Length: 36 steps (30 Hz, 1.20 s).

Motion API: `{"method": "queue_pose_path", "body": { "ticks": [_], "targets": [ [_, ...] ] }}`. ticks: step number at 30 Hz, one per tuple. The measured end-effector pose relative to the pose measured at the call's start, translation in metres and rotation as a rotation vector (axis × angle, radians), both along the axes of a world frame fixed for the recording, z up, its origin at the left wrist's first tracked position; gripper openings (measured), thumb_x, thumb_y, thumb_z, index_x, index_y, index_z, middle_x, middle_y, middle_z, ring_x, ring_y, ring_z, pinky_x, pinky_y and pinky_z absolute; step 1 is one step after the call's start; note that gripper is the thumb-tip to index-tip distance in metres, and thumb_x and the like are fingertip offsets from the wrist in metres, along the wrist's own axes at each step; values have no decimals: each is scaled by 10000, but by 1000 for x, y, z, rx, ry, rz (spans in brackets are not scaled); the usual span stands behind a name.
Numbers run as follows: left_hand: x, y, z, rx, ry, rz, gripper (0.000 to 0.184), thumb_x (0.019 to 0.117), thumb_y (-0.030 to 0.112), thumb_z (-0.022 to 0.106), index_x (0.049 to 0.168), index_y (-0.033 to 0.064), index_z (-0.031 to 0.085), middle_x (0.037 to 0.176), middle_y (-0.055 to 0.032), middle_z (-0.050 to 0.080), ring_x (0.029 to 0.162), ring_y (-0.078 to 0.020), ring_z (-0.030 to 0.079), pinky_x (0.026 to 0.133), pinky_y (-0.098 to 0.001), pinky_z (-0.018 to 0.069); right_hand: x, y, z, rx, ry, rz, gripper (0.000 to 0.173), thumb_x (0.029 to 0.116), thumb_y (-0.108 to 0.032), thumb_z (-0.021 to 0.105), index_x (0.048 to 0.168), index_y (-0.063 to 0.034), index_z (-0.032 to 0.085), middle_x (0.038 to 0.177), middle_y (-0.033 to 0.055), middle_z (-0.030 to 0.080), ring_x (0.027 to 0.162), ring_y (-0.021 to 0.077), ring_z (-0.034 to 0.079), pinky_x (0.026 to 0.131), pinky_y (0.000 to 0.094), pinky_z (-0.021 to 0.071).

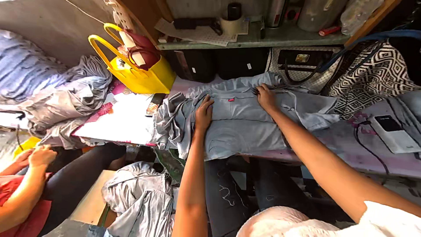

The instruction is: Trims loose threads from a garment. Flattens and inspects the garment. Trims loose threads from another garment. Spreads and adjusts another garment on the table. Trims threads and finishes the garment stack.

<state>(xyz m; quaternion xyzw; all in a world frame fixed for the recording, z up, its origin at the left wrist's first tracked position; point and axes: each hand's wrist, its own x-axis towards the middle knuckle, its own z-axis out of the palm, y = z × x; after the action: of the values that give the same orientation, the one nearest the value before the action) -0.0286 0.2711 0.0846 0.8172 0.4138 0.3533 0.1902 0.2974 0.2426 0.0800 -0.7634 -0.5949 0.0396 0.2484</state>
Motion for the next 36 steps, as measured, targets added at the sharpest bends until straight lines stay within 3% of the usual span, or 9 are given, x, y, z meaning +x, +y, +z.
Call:
{"method": "queue_pose_path", "body": {
  "ticks": [5, 7, 11, 13, 16, 22, 27, 31, 36],
  "targets": [
    [-27, -102, -46, 61, 64, 138, 439, 956, 395, 688, 1251, 74, 730, 1380, -130, 652, 1332, -314, 575, 1149, -519, 426, -5, -15, -4, 356, -24, 38, 295, 969, -80, 604, 1242, -31, 703, 1199, 237, 666, 887, 414, 712, 704, 582, 578],
    [-23, -129, -49, 71, 222, 279, 409, 971, 342, 650, 1257, 59, 726, 1363, -153, 661, 1284, -384, 601, 1084, -594, 437, -35, -41, 7, 443, -19, 94, 234, 976, -128, 640, 1167, -36, 738, 1108, 230, 688, 823, 391, 713, 638, 550, 567],
    [-6, -135, -33, 6, 306, 420, 301, 932, 64, 633, 1219, 28, 718, 1296, -210, 663, 1199, -441, 608, 935, -630, 484, -137, -117, 17, -65, 81, 214, 572, 936, -494, 696, 1317, -67, 676, 1213, 197, 641, 834, 348, 691, 680, 554, 569],
    [-6, -134, -28, -58, 299, 452, 305, 923, 18, 623, 1216, 25, 707, 1269, -232, 651, 1206, -443, 596, 961, -619, 488, -157, -143, 10, -297, 75, 189, 640, 937, -310, 694, 1505, -77, 513, 1336, 243, 576, 882, 406, 688, 728, 596, 558],
    [-20, -148, -15, -74, 210, 521, 215, 948, -13, 586, 1116, -7, 722, 1188, -244, 673, 1170, -429, 627, 991, -578, 513, -136, -171, 10, -263, 148, 75, 621, 874, -63, 711, 1472, -73, 547, 1339, 279, 561, 857, 456, 685, 695, 638, 566],
    [-25, -204, -35, 51, -20, 524, 148, 871, -88, 603, 964, -51, 712, 1008, -238, 687, 1027, -405, 669, 904, -509, 553, -104, -224, 21, -255, 237, 35, 407, 875, -90, 731, 1251, 8, 611, 1183, 256, 648, 948, 436, 680, 755, 638, 533],
    [-36, -233, -51, -251, 26, 500, 218, 918, -15, 603, 1098, -63, 715, 1166, -270, 679, 1156, -437, 631, 1010, -554, 503, -89, -239, 14, -507, 250, 127, 585, 937, -460, 736, 1233, 33, 628, 1182, 259, 656, 1054, 432, 655, 887, 642, 500],
    [-50, -260, -48, -274, -5, 502, 130, 895, -58, 606, 910, -69, 734, 964, -229, 714, 887, -332, 712, 830, -466, 583, -86, -245, 27, -405, 272, 178, 379, 943, -296, 758, 1145, 21, 707, 1138, 232, 670, 1003, 402, 662, 866, 621, 512],
    [4, -275, -22, -382, -184, 218, 161, 892, -56, 618, 994, -61, 742, 1006, -185, 725, 887, -222, 720, 825, -359, 603, -96, -237, 24, -256, 175, 412, 216, 921, -102, 735, 1125, -140, 795, 1081, 166, 685, 867, 334, 690, 749, 556, 566]
  ]
}}
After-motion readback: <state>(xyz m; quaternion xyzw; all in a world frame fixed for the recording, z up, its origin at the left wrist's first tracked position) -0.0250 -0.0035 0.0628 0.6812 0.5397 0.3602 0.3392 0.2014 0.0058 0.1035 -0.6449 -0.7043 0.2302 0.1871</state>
